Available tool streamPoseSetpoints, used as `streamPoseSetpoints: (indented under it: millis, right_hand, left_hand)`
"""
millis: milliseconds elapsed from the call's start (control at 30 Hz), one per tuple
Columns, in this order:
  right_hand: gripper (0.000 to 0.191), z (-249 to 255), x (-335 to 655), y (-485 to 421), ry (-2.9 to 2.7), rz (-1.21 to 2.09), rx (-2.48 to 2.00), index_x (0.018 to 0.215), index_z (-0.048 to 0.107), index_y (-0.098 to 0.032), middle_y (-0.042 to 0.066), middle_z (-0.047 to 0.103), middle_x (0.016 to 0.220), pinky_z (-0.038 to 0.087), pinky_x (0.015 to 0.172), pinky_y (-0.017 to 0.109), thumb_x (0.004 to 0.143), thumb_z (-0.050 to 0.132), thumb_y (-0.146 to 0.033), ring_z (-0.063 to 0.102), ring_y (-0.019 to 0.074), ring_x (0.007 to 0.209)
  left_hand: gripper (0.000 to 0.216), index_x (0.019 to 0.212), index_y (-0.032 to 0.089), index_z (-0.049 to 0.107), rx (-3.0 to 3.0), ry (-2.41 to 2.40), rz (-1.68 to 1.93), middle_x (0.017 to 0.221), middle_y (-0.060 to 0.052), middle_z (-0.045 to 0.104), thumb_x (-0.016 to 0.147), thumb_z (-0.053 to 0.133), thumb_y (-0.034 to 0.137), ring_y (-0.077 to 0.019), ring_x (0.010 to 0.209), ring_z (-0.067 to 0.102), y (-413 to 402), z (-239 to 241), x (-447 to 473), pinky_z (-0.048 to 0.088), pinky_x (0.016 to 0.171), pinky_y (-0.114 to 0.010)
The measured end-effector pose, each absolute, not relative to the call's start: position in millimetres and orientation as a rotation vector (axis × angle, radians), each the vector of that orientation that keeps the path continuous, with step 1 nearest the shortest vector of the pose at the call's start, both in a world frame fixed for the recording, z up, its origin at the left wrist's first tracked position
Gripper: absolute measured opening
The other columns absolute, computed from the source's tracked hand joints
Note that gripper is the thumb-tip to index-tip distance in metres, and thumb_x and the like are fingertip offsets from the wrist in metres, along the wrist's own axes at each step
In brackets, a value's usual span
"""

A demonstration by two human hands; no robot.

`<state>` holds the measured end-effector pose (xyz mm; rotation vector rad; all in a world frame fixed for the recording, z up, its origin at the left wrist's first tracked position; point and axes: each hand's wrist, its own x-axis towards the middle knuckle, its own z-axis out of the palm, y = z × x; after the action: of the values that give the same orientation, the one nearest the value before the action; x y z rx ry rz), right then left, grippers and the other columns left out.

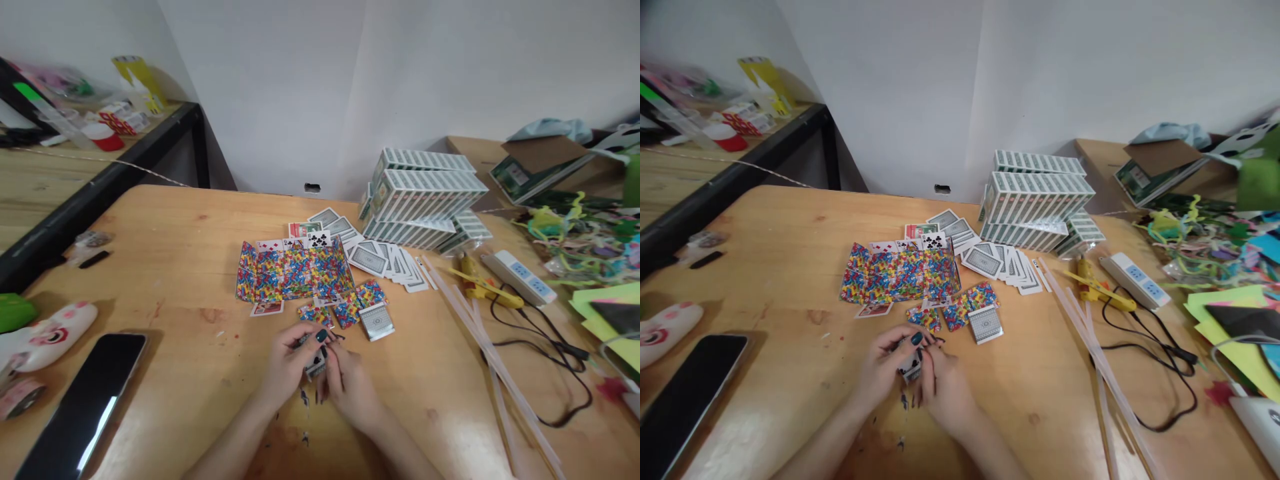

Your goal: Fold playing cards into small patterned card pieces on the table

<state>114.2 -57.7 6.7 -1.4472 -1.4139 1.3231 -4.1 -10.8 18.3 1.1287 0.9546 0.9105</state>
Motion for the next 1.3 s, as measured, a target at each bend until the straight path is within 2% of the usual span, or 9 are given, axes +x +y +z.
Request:
streamPoseSetpoints:
  millis: [200, 400, 700, 733, 833, 1000, 1300]
  right_hand:
    - [0.03, 2.5, 113.4, -59.2, -1.539, 1.223, -1.449, 0.088, 0.051, -0.016, 0.003, 0.06, 0.047, 0.047, 0.045, 0.024, 0.092, 0.024, -0.029, 0.06, 0.0159, 0.04]
    - [0.029, -4.6, 113.1, -60.4, -1.603, 1.128, -1.417, 0.091, 0.052, -0.013, 0.001, 0.057, 0.046, 0.046, 0.042, 0.021, 0.091, 0.025, -0.024, 0.059, 0.0144, 0.038]
    - [0.033, -4.7, 116.9, -58.2, -1.5, 1.181, -1.43, 0.102, 0.056, -0.011, -0.001, 0.053, 0.047, 0.042, 0.042, 0.021, 0.091, 0.028, -0.025, 0.053, 0.0124, 0.038]
    - [0.033, -2.2, 117.4, -56.7, -1.444, 1.192, -1.429, 0.102, 0.058, -0.012, 0.0, 0.055, 0.05, 0.043, 0.043, 0.021, 0.091, 0.03, -0.026, 0.053, 0.0124, 0.041]
    - [0.029, 4.9, 117.9, -51.5, -1.314, 1.176, -1.369, 0.1, 0.062, -0.016, 0.006, 0.064, 0.079, 0.047, 0.063, 0.024, 0.09, 0.037, -0.026, 0.059, 0.0151, 0.068]
    - [0.029, 8.1, 115.6, -48.8, -1.141, 1.317, -1.243, 0.104, 0.064, -0.019, 0.005, 0.065, 0.089, 0.046, 0.074, 0.027, 0.088, 0.041, -0.027, 0.057, 0.0162, 0.076]
    - [0.025, 5.3, 114.8, -50.3, -1.016, 1.371, -1.226, 0.093, 0.07, -0.018, 0.001, 0.06, 0.068, 0.039, 0.056, 0.021, 0.085, 0.049, -0.029, 0.049, 0.0122, 0.061]
  left_hand:
    - [0.016, 0.075, 0.014, 0.07, 0.922, 0.92, 0.855, 0.078, -0.008, 0.069, 0.074, 0.06, 0.027, -0.0197, 0.075, 0.063, -9.9, 11.0, -5.5, 0.048, 0.071, -0.03]
    - [0.017, 0.067, 0.013, 0.069, 0.673, 0.931, 0.842, 0.072, -0.007, 0.07, 0.066, 0.067, 0.029, -0.0191, 0.068, 0.064, -8.1, 9.9, -1.2, 0.049, 0.064, -0.027]
    - [0.022, 0.067, 0.013, 0.067, 0.758, 1.1, 0.819, 0.063, -0.003, 0.066, 0.067, 0.066, 0.035, -0.0138, 0.057, 0.059, -9.6, 8.4, 1.8, 0.046, 0.057, -0.023]
    - [0.022, 0.068, 0.013, 0.066, 0.805, 1.133, 0.845, 0.064, -0.002, 0.066, 0.068, 0.065, 0.035, -0.013, 0.058, 0.058, -10.2, 8.2, 2.5, 0.045, 0.057, -0.022]
    - [0.02, 0.07, 0.014, 0.063, 0.884, 1.196, 0.915, 0.062, 0.001, 0.061, 0.07, 0.062, 0.035, -0.0103, 0.057, 0.053, -11.6, 9.1, 5.2, 0.042, 0.053, -0.018]
    - [0.022, 0.063, 0.015, 0.056, 0.903, 1.245, 0.957, 0.055, 0.004, 0.053, 0.07, 0.06, 0.035, -0.009, 0.051, 0.048, -13.9, 10.6, 7.8, 0.039, 0.05, -0.018]
    - [0.023, 0.063, 0.016, 0.055, 0.857, 1.217, 0.947, 0.059, 0.0, 0.058, 0.072, 0.058, 0.037, -0.0118, 0.054, 0.053, -16.5, 2.6, 9.0, 0.043, 0.053, -0.021]
